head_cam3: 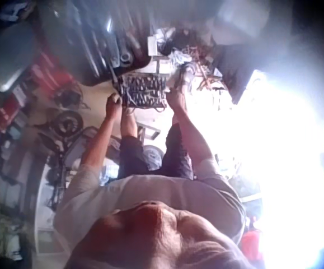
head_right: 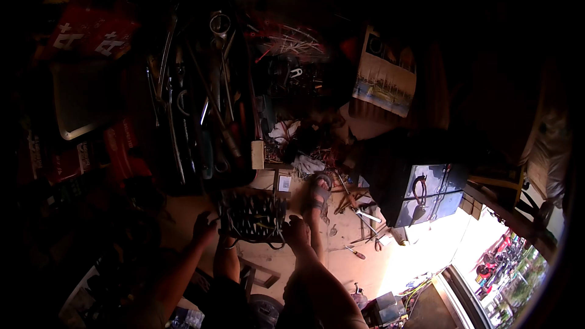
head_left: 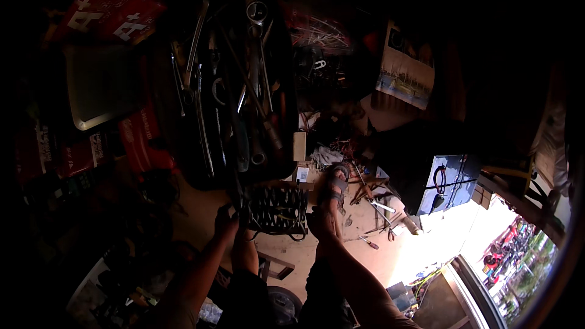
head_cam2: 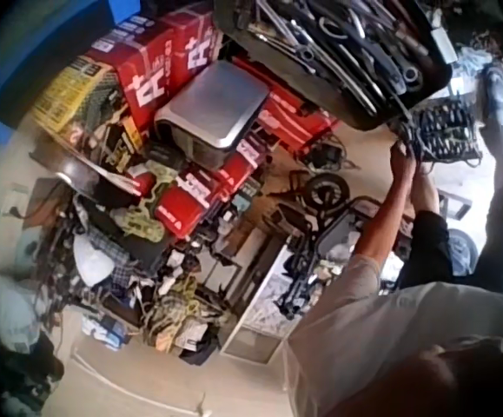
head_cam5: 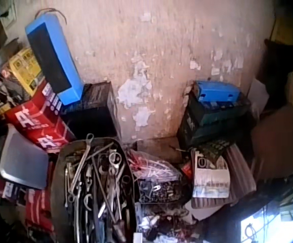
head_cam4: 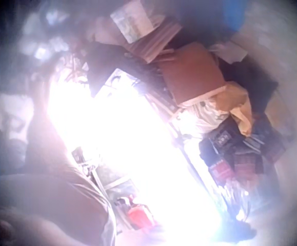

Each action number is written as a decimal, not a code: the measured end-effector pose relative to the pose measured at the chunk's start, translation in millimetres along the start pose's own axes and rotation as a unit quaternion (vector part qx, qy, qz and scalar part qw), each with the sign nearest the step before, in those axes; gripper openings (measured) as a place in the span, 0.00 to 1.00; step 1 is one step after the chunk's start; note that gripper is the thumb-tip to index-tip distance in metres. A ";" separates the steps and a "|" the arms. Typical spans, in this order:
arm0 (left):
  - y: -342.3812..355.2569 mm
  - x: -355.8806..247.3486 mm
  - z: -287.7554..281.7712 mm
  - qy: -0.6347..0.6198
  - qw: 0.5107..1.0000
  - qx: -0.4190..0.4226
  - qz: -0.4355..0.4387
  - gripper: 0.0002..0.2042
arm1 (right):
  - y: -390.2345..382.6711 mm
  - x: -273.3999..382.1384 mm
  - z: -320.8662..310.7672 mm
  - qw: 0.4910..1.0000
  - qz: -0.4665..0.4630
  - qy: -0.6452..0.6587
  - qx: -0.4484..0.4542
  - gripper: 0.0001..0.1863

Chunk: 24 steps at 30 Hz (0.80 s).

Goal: The person picks up metal brackets, moves across a workshop, and reaches into a container of tools and parts to work on a motorcycle's internal frame.

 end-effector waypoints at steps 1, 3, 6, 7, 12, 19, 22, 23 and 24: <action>-10.3 -8.1 -11.0 -0.019 1.000 0.003 0.007 0.22 | 3.8 2.9 -6.4 0.998 -0.033 -0.052 0.004 0.22; -36.8 -72.4 -45.7 -0.011 0.997 0.031 0.076 0.18 | 0.3 4.8 -37.3 0.976 -0.084 -0.163 -0.120 0.16; -96.0 -132.8 -99.5 -0.055 0.989 0.027 0.136 0.14 | -21.3 46.2 -97.8 0.900 -0.185 -0.183 -0.349 0.04; -108.0 -152.1 -116.5 -0.066 0.984 0.022 0.163 0.13 | -43.1 76.5 -136.3 0.907 -0.195 -0.064 -0.368 0.05; -135.6 -271.9 -227.1 -0.079 0.941 -0.147 0.295 0.09 | -112.4 157.4 -230.3 0.869 -0.202 0.200 -0.405 0.15; -82.2 -319.8 -279.2 -0.242 0.913 -0.217 0.246 0.20 | -168.2 271.4 -282.6 0.855 -0.298 0.225 -0.360 0.18; -38.1 -330.9 -273.0 -0.290 0.923 -0.149 0.205 0.19 | -173.6 314.8 -295.8 0.848 -0.323 0.246 -0.340 0.26; -28.2 -334.3 -269.2 -0.289 0.930 -0.120 0.194 0.19 | -170.4 327.2 -297.5 0.845 -0.332 0.235 -0.347 0.27; -24.3 -334.3 -273.0 -0.259 0.927 -0.173 0.209 0.19 | -161.2 338.9 -297.0 0.842 -0.343 0.223 -0.352 0.29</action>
Point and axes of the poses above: each hand's wrist, its own y-axis towards the middle knuckle, its own z-axis out of the palm, x = y × z, the point moved 8 cm from there along y, towards the middle knuckle, and after that the axes turned 6 degrees about -z, right-handed, at the moved point
